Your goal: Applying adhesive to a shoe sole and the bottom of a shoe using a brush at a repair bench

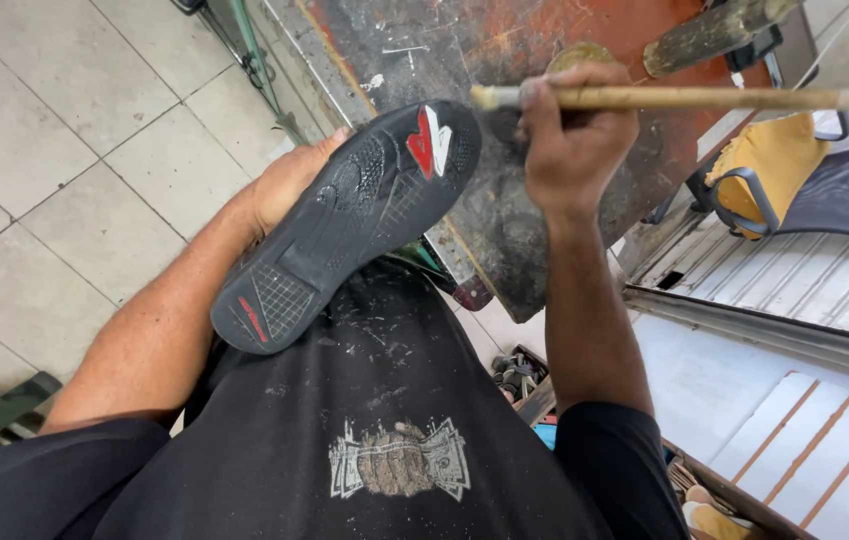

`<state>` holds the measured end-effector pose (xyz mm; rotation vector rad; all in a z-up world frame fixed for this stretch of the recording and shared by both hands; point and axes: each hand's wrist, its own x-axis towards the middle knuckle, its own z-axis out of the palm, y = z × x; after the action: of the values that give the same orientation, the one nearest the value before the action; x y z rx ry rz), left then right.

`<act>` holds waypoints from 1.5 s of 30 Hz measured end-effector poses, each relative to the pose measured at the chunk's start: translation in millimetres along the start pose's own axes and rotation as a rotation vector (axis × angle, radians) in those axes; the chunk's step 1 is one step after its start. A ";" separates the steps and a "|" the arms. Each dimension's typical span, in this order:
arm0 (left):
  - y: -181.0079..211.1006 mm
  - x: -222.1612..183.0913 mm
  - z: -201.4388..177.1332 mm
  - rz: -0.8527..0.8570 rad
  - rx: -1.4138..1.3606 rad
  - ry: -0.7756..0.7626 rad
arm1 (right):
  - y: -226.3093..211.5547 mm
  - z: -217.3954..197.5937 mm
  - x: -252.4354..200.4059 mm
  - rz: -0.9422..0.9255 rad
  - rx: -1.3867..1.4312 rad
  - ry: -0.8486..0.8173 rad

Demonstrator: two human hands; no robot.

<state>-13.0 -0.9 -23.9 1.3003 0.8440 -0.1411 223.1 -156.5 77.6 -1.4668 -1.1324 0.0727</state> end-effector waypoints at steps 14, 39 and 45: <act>-2.4 2.8 -5.4 0.035 0.091 -0.050 | -8.8 -58.1 0.0 -0.087 -0.086 0.019; 20.7 -12.0 -3.1 -0.077 0.133 -0.008 | -5.0 -38.4 -6.2 -0.156 0.249 -0.005; 23.0 -16.0 -0.6 -0.092 -0.027 -0.027 | 6.4 -5.3 -33.6 -0.157 0.383 -0.182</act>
<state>-12.1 1.0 4.1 1.2325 0.8802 -0.2195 212.6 -181.1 55.6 -1.0431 -1.2961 0.3020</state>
